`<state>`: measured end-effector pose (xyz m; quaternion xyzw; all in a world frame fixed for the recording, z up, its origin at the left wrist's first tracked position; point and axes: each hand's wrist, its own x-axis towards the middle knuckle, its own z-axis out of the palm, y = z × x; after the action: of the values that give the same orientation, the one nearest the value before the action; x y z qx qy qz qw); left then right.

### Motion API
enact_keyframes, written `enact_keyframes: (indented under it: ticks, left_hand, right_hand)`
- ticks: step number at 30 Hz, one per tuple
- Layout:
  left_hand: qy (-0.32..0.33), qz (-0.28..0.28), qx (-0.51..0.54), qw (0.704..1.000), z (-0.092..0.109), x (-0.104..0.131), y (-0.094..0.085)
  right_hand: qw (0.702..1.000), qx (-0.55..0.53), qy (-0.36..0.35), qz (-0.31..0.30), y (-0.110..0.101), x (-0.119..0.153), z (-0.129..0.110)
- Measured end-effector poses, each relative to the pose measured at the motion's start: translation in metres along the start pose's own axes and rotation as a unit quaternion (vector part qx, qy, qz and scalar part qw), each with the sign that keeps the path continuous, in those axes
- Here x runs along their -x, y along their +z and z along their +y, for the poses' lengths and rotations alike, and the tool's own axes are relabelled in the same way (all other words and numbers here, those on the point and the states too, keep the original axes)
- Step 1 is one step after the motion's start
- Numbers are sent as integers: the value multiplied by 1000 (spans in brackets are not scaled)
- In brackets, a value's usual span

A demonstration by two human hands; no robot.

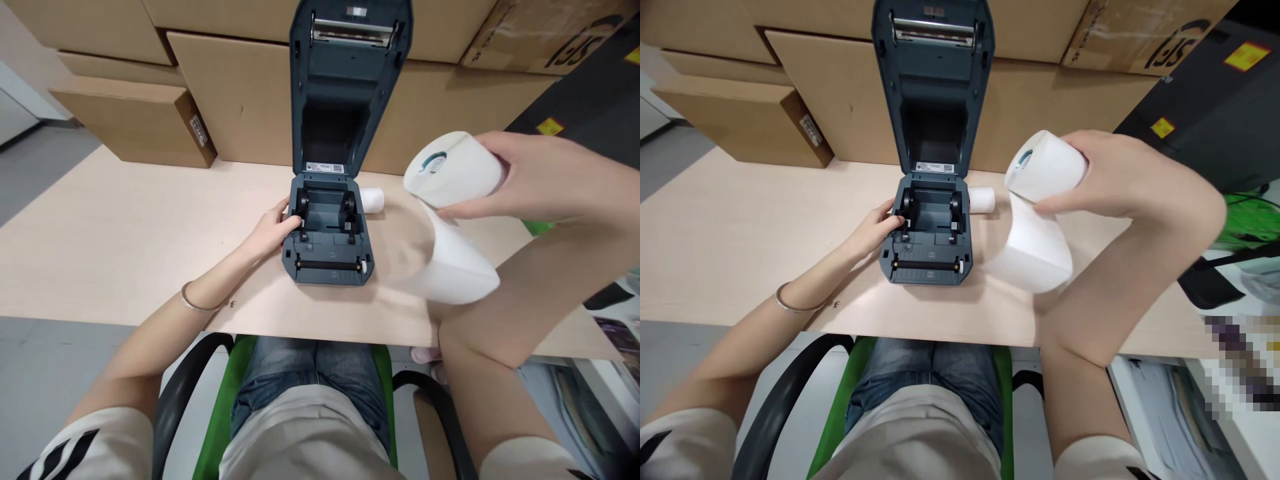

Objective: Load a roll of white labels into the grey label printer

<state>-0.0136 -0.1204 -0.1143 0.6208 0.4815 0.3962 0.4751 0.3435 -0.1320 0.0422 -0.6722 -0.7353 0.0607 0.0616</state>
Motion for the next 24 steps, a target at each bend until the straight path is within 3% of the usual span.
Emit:
enact_keyframes:
  ticks: [4,7,10,13,20,24]
  left_hand:
    - [-9,-4,7,1000,1,0,0]
    - [-13,-1,11,1000,-1,-1,0]
    - [-7,-1,10,1000,-2,-2,-1]
    - [1,-7,-9,1000,-3,-3,-2]
    - [22,-2,-51,998,0,0,-4]
    - [22,-4,-55,998,-3,0,-4]
  right_hand:
    - [993,-57,-99,-12,7,11,-46]
    - [973,-116,-195,-42,32,-5,-83]
    - [965,-124,-225,-54,59,-26,-107]
    - [969,-103,-220,-54,76,-42,-112]
    - [972,-65,-218,-64,80,-48,-107]
    - [969,10,-239,-63,96,-55,-116]
